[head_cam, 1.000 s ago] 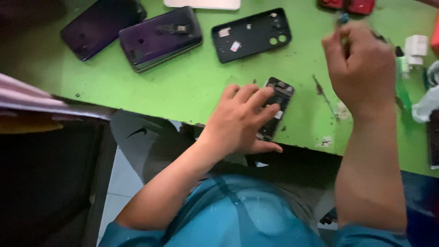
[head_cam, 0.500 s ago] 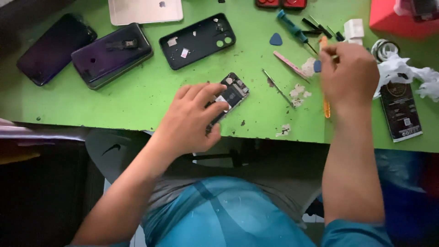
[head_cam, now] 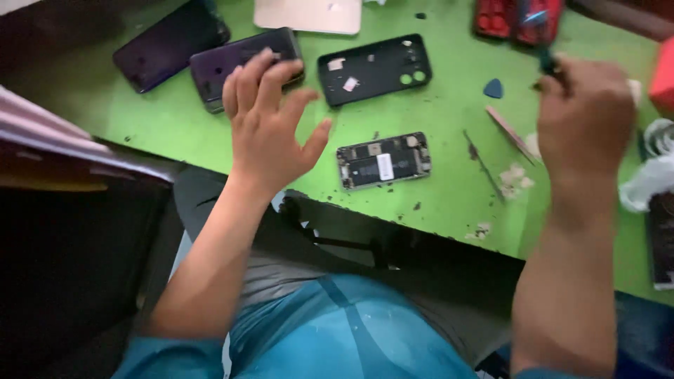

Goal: Installing small screws into a smartphone chassis using a precision screwdriver during a repair process.

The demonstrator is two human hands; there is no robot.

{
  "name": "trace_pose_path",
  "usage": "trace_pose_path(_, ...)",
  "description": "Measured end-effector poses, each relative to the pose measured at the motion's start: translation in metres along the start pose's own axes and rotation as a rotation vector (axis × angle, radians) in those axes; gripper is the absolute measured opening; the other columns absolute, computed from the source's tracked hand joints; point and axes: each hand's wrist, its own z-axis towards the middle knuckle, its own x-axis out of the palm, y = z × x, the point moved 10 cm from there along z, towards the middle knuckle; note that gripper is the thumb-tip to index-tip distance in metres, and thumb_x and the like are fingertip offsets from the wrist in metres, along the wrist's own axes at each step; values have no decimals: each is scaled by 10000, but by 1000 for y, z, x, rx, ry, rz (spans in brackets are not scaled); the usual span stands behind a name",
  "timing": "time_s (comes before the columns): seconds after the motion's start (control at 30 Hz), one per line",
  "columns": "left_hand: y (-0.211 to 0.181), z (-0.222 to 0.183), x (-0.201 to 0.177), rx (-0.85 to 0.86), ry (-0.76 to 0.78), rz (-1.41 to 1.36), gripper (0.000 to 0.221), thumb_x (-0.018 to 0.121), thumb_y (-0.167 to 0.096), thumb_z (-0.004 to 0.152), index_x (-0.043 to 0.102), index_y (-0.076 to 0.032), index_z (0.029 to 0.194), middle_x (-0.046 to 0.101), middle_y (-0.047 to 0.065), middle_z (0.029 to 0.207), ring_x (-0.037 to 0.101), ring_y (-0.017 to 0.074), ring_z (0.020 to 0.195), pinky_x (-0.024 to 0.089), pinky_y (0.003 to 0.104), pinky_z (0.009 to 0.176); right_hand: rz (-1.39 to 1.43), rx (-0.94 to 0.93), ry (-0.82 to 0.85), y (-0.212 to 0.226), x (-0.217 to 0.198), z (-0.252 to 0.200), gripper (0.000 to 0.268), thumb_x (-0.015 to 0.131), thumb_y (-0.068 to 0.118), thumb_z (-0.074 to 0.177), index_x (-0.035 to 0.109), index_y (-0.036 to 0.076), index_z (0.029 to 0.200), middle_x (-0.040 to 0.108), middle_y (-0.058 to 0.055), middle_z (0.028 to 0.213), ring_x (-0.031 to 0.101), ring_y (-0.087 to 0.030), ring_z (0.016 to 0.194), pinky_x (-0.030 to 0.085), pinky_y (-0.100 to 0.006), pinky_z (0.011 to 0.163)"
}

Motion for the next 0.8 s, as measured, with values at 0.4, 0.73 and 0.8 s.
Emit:
trace_pose_path(0.4,19,11,40,87,182,101,254,835,-481,971,812,-251,1077,382,114,1617,221,407,1513,172,570,1204,902,96,-454,86,-20,-72,185,614,87,1145,508,-15,1258,646,-231,1104,686,-285,860,657,-392,784)
trace_pose_path(0.73,7,16,43,162,219,166,252,844,-464,1009,810,-218,1056,447,120,1604,256,406,1518,145,553,1224,964,70,-514,72,-18,-80,191,596,34,1143,473,16,1288,612,-235,1152,674,-310,980,666,-425,789)
trace_pose_path(0.8,11,18,48,118,259,150,387,843,-557,948,814,-191,1069,426,113,1598,238,390,1514,139,565,1224,1020,120,-478,70,-16,-78,181,561,60,1170,440,5,1292,622,-259,1115,673,-308,819,663,-421,755)
